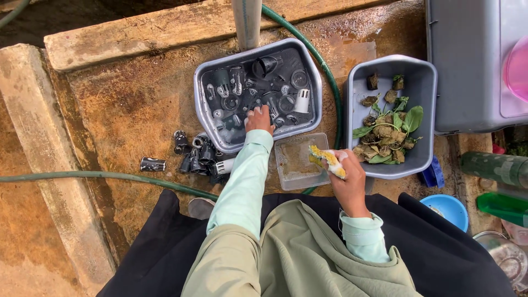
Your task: Cleaning black plastic irrigation components using a sponge and soapy water.
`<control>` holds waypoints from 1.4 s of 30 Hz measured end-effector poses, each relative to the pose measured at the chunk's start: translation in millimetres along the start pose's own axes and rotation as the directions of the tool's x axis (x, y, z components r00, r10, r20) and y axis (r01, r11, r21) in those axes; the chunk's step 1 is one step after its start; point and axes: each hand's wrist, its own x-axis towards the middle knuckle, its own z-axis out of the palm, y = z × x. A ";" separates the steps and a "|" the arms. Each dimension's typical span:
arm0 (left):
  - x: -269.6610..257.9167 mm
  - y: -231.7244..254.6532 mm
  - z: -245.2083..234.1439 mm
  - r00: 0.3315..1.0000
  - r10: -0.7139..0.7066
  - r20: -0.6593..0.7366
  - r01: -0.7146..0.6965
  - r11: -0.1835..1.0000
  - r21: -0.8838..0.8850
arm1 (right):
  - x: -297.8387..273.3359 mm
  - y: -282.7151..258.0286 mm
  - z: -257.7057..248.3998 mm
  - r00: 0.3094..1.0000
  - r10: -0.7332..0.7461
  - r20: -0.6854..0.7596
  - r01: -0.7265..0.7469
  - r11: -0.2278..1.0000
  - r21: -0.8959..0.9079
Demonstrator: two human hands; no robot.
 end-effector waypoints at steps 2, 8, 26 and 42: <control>-2.6 -0.2 -7.0 1.000 0.007 -0.008 -0.007 1.000 0.019 | 2.1 0.1 -0.8 1.000 -0.001 -0.001 0.001 1.000 0.004; -26.7 -12.0 -39.6 0.984 -0.142 -0.105 0.118 0.971 -0.206 | -0.6 -3.0 0.7 1.000 -0.007 -0.029 0.007 1.000 0.021; -189.6 26.4 -225.1 0.931 0.036 0.363 0.339 -0.457 -0.823 | -9.5 -122.5 3.7 0.907 -0.405 -0.118 0.419 0.895 0.151; -207.7 31.2 -196.0 0.967 -0.073 -0.246 -0.252 -0.090 -0.964 | -34.9 -95.7 70.1 0.953 -0.205 0.223 0.091 0.896 0.436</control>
